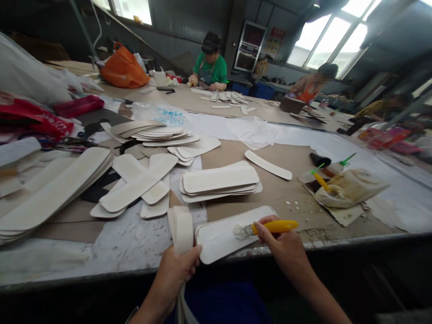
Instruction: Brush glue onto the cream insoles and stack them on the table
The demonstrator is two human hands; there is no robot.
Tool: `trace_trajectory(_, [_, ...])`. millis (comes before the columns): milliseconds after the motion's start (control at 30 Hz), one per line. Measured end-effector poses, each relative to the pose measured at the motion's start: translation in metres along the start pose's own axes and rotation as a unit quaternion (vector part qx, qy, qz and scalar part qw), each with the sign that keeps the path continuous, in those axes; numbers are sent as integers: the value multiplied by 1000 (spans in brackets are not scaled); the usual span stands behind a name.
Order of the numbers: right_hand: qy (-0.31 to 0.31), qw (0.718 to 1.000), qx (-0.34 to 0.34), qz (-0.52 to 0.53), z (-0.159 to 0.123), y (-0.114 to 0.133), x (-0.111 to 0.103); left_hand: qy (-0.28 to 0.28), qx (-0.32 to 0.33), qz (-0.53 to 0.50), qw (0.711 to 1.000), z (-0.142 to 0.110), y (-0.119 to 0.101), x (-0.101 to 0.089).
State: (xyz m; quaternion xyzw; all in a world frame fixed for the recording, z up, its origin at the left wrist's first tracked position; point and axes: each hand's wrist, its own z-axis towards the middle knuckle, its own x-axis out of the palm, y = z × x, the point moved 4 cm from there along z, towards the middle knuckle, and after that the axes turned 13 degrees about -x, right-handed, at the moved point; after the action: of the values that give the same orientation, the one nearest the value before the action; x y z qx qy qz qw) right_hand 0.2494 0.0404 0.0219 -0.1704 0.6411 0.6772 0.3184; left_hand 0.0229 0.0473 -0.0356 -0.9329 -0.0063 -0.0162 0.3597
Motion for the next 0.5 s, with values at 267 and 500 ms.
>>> trace_trajectory(267, [-103, 961, -143, -215, -1, -6, -57, -45, 15, 30, 998, 16, 15, -6])
trace_trajectory(500, [-58, 919, -314, -231, -24, 21, 6, -49, 17, 43, 998, 20, 19, -8])
